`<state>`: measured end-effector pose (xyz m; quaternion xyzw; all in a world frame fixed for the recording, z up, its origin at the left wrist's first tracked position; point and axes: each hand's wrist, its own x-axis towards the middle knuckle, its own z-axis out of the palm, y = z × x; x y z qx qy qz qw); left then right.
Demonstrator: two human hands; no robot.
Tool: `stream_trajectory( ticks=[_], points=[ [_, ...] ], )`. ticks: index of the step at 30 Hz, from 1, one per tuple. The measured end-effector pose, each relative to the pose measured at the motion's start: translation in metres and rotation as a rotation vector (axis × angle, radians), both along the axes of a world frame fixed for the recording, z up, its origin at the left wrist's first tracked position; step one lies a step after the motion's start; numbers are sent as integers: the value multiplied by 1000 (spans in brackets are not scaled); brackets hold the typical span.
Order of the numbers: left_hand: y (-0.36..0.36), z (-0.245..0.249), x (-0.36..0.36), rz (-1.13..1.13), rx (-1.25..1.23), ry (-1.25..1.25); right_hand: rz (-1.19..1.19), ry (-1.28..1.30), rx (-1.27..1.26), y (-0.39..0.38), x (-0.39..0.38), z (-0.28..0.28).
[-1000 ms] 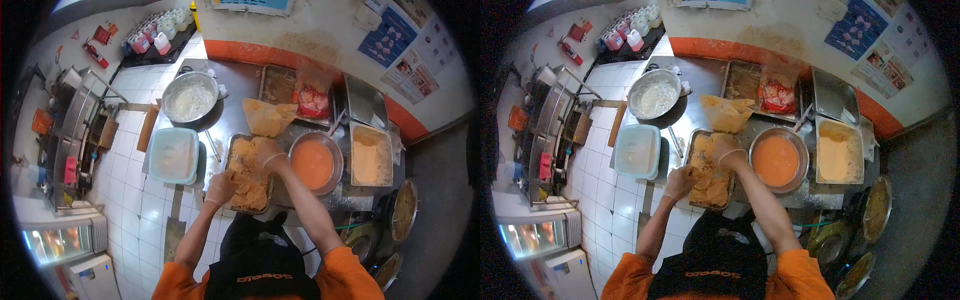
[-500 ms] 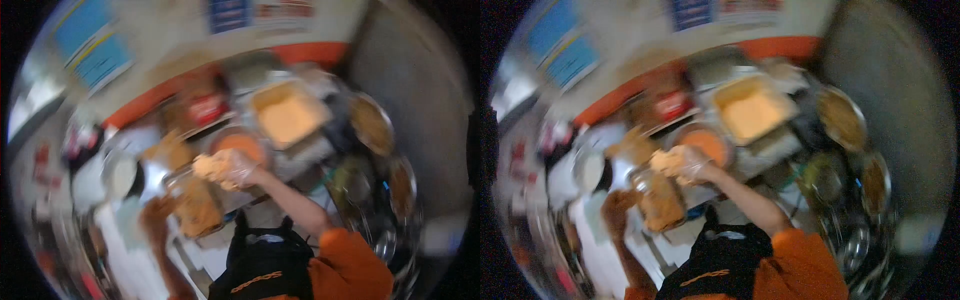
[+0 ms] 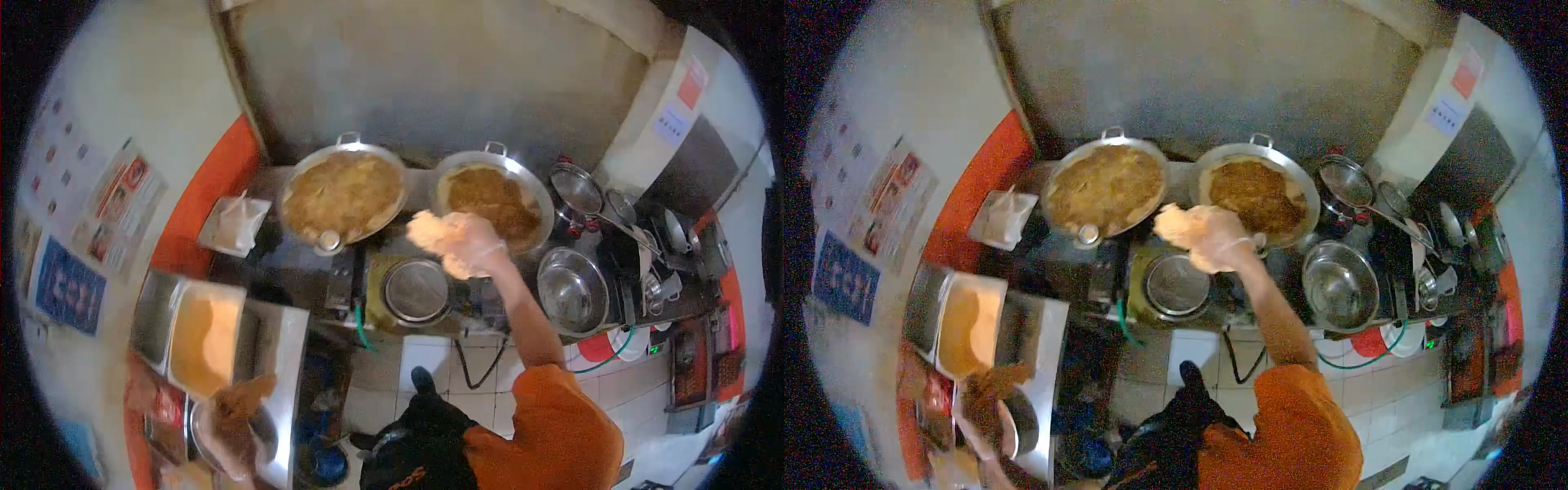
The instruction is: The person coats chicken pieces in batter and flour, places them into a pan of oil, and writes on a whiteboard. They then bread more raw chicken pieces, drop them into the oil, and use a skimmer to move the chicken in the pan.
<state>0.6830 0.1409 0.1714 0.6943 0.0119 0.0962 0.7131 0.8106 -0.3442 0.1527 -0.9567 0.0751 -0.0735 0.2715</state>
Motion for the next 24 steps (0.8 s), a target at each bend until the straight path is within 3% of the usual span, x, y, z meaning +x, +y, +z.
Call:
stream_trajectory(
  ticks=[2, 3, 4, 8, 9, 11, 12, 13, 16, 20, 24],
  points=[
    [-71, 6, 46, -25, 224, 62, -69, 28, -93, -86, 15, -15],
    [-107, -2, 71, -13, 506, 6, -93, 19, -156, -132, 26, -35],
    [-143, -6, 95, -95, 524, -52, -115, 9, -222, -176, 35, -56],
    [-291, -11, 163, -369, 535, -227, -281, -118, -109, -303, 60, -140],
    [-328, -4, 173, -458, 521, -210, -333, -78, -99, -318, 65, -147],
    [-385, -36, 203, -477, 634, -397, -441, 10, -73, -345, 78, -165],
    [-411, -58, 221, -535, 636, -430, -595, 258, -130, -359, 104, -177],
    [-436, -81, 237, -594, 636, -459, -595, 249, -134, -360, 110, -175],
    [-505, -118, 268, -713, 1072, -362, -581, 238, -193, -356, 111, -170],
    [-566, -166, 292, -764, 1131, -360, -505, 222, -340, -361, 114, -189],
    [-585, -194, 307, -785, 1208, -337, -400, 152, -380, -363, 112, -158]
  ],
)
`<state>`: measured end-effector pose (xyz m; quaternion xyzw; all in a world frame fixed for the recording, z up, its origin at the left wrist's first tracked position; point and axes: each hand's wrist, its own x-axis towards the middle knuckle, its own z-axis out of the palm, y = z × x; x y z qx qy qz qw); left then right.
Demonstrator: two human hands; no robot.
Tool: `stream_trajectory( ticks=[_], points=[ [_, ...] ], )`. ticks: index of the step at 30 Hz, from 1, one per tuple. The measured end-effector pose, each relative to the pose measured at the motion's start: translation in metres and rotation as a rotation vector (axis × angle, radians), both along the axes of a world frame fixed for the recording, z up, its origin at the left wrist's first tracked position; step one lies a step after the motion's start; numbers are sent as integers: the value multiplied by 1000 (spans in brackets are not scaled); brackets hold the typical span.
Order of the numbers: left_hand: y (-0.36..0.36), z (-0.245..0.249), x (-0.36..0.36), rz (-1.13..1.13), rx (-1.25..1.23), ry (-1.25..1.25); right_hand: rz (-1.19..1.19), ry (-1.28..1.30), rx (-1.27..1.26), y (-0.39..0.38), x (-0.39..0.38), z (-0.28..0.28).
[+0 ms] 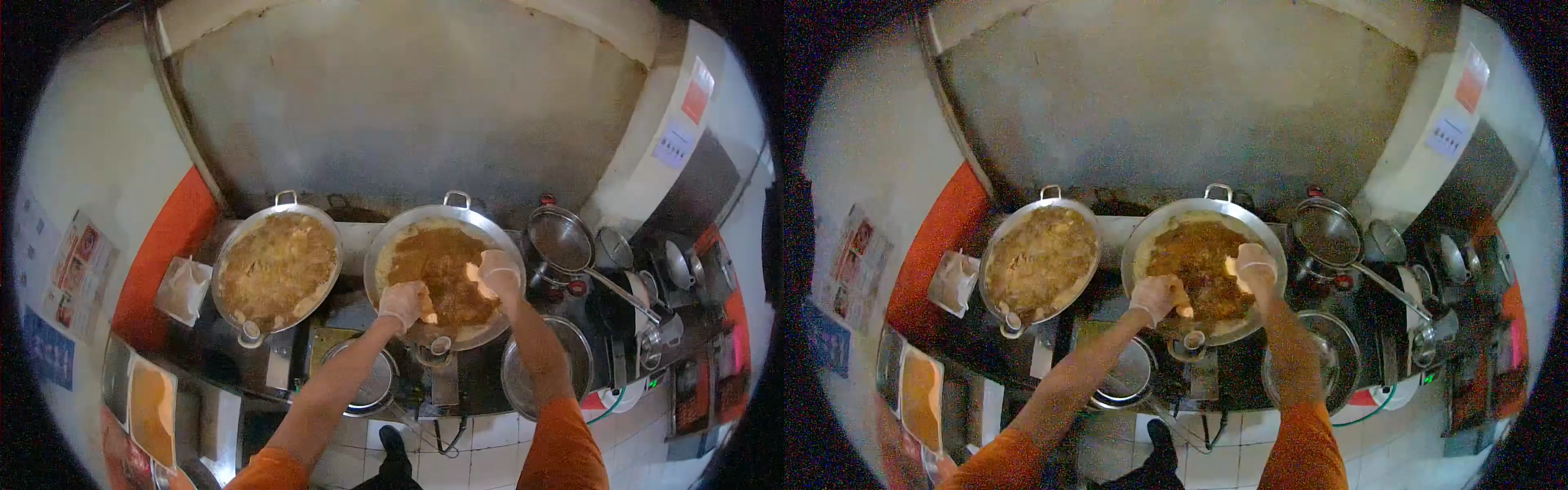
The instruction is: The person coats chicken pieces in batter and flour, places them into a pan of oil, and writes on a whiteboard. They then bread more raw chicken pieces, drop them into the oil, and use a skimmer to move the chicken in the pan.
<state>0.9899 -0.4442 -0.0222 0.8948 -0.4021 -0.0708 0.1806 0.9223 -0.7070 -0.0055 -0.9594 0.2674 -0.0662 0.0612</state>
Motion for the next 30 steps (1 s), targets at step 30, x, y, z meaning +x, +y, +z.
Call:
stream_trajectory(
  ticks=[30],
  points=[
    [825, 0, -680, 1807, -50, -82, 2205, 583, 621, 968, -302, 75]
  ],
)
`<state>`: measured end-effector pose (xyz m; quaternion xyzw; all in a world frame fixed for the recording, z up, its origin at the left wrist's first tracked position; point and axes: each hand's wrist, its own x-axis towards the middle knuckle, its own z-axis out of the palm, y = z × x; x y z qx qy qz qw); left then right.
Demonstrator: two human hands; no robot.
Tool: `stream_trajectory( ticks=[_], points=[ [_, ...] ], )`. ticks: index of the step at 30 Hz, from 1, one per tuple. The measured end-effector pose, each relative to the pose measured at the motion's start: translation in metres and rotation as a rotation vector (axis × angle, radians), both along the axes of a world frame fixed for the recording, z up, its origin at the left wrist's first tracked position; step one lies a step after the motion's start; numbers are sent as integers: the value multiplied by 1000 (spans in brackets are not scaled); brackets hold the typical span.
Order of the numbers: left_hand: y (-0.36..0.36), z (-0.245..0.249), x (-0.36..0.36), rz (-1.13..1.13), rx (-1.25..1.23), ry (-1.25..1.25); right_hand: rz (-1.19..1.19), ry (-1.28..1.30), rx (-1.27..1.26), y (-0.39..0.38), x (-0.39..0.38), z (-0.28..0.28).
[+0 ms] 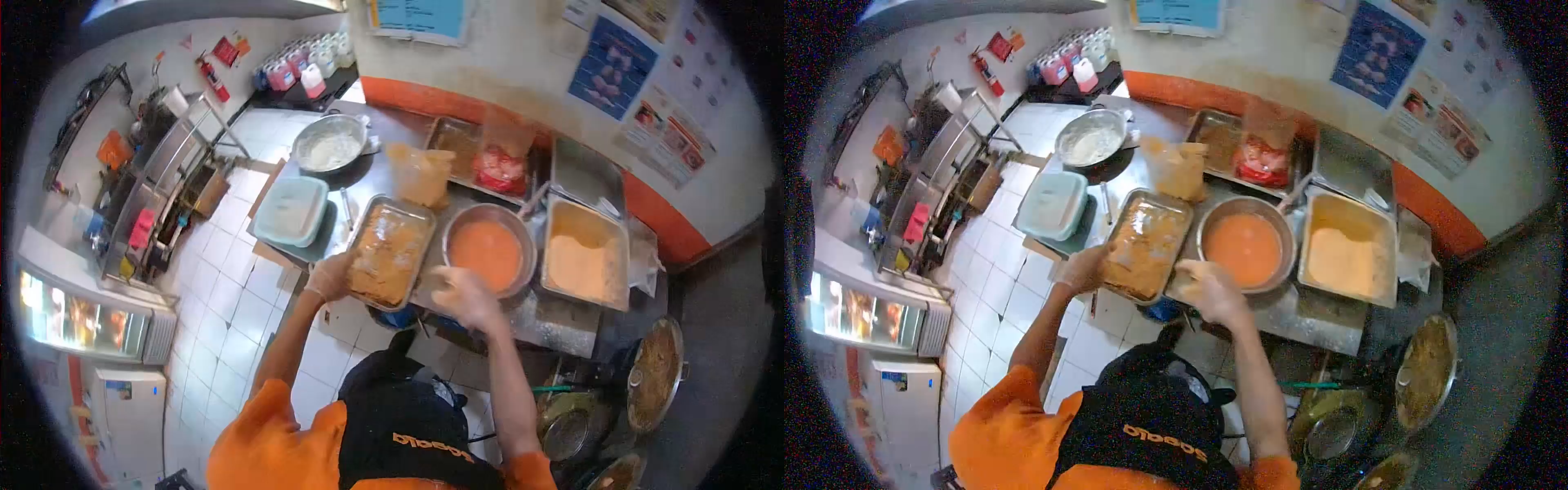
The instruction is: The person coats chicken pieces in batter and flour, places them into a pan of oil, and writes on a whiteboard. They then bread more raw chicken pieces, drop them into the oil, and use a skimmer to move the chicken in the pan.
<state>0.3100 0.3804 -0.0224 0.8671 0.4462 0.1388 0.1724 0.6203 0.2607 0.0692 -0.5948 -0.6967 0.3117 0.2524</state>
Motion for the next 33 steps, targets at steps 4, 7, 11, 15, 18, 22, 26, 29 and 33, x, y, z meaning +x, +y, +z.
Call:
stream_trajectory(
  ticks=[4, 7, 11, 15, 18, 22, 26, 29, 33],
  points=[
    [23, 13, 4, -239, -14, 441, 224, -449, -343, 107, -63, -94],
    [45, -29, -9, -350, -48, 642, 346, -586, -291, 128, -70, -133],
    [63, -12, 3, -459, -162, 808, 424, -623, -321, 130, -68, -115],
    [70, 14, 3, -517, -173, 751, 355, -510, -395, 128, -67, -103],
    [88, -70, -30, -614, -175, 619, 243, -391, -371, 126, -57, -155],
    [84, -26, -29, -524, -225, 369, 102, -253, -282, 109, -42, -128],
    [65, 71, -9, -361, -305, 271, -84, 191, -18, 88, -37, -57],
    [59, 97, 3, -422, -183, 220, -178, 635, 15, 66, -29, -73],
    [47, 131, 26, -453, -46, 90, -512, 619, 114, -19, 18, -40]
  ],
)
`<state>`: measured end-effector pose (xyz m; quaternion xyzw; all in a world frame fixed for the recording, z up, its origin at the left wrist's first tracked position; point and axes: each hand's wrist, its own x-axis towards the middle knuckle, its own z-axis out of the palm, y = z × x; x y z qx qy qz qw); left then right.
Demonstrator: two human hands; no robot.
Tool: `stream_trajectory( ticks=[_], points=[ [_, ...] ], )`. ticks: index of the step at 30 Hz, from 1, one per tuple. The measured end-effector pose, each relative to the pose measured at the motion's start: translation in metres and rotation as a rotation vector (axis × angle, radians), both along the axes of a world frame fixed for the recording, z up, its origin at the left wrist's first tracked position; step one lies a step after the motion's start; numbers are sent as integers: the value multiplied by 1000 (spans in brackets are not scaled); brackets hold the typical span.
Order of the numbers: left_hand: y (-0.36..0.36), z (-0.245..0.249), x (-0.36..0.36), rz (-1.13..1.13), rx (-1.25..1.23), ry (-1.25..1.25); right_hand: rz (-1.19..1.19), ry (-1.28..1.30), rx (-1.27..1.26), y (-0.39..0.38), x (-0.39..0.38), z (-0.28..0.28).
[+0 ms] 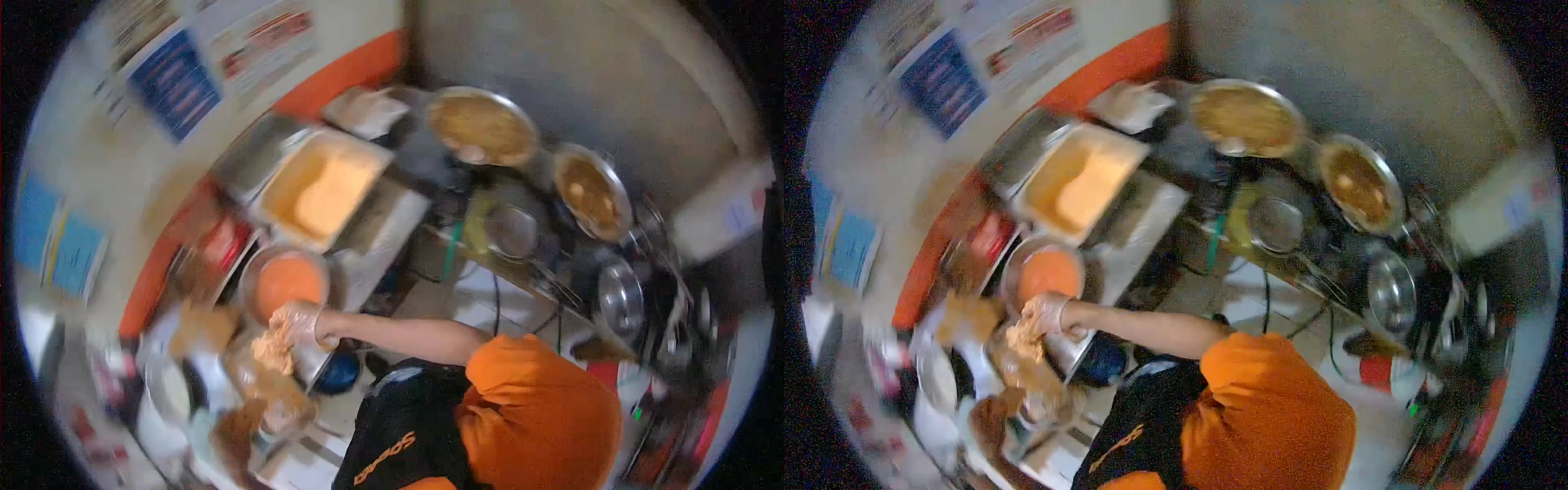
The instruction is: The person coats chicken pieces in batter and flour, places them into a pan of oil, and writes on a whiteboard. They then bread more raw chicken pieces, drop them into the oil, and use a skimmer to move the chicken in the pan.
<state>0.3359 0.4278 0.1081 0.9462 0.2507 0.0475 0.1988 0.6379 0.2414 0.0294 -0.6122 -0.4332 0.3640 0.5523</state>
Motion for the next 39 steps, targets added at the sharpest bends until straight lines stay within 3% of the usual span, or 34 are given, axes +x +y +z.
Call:
stream_trajectory(
  ticks=[1, 2, 4, 6, 7, 8, 9, 10, 11, 12, 13, 14, 15, 17, 19, 21, 23, 24, 27, 31, 35, 36, 37, 39],
  points=[
    [-7, 8, 9, -31, 8, -65, -82, 187, 58, -25, 13, -15],
    [15, -20, 4, -11, -296, -124, -143, 374, 131, -48, 27, -23],
    [-65, 66, 66, -74, 150, 180, -370, 340, 36, -140, 56, 50],
    [-98, 67, 112, -181, -30, 21, -559, 505, 51, -228, 88, 64],
    [-118, 61, 134, -231, -126, -56, -674, 402, 83, -283, 94, 88],
    [-137, 58, 154, -278, -225, -131, -834, 360, -36, -331, 103, 106],
    [-158, 53, 177, -326, -325, -206, -913, 332, 77, -382, 120, 80],
    [-180, 52, 201, -373, -425, -280, -1019, 526, 144, -435, 136, 66],
    [-204, 54, 227, -430, -422, -290, -1179, 142, 10, -484, 137, 83],
    [-228, 57, 253, -487, -421, -299, -1257, 117, -117, -537, 143, 89],
    [-256, 64, 287, -549, -317, -238, -1358, 239, 0, -585, 152, 72],
    [-285, 73, 318, -606, -207, -177, -1454, -60, -432, -619, 144, 108],
    [-314, 78, 347, -633, -139, -159, -1446, -366, -490, -668, 153, 85],
    [-374, 71, 407, -683, -3, -120, -1511, -388, -624, -775, 178, 16],
    [-440, 60, 466, -722, 116, -91, -1611, -232, -798, -825, 186, 9],
    [-517, 63, 520, -868, -211, -140, -1677, -204, -1010, -834, 189, 31],
    [-584, 58, 573, -1143, -216, -218, -1469, -291, -1137, -869, 201, -2],
    [-624, 56, 587, -1143, -263, -241, -1362, -330, -1194, -883, 208, -23],
    [-724, 19, 662, -1214, -20, -193, -1221, -514, -1288, -901, 228, -77],
    [-862, -56, 750, -1348, -121, -74, -1381, -457, -1123, -888, 198, -47],
    [-981, -100, 796, -1352, 186, 82, -1545, -507, -880, -875, 160, -28],
    [-1002, -111, 802, -1360, 235, 102, -1501, -564, -891, -868, 134, -3],
    [-1022, -125, 808, -1362, 273, 104, -1640, -821, -607, -861, 106, -6],
    [-1051, -150, 818, -1364, 321, 91, -1468, -835, -806, -851, 48, 38]
  ],
)
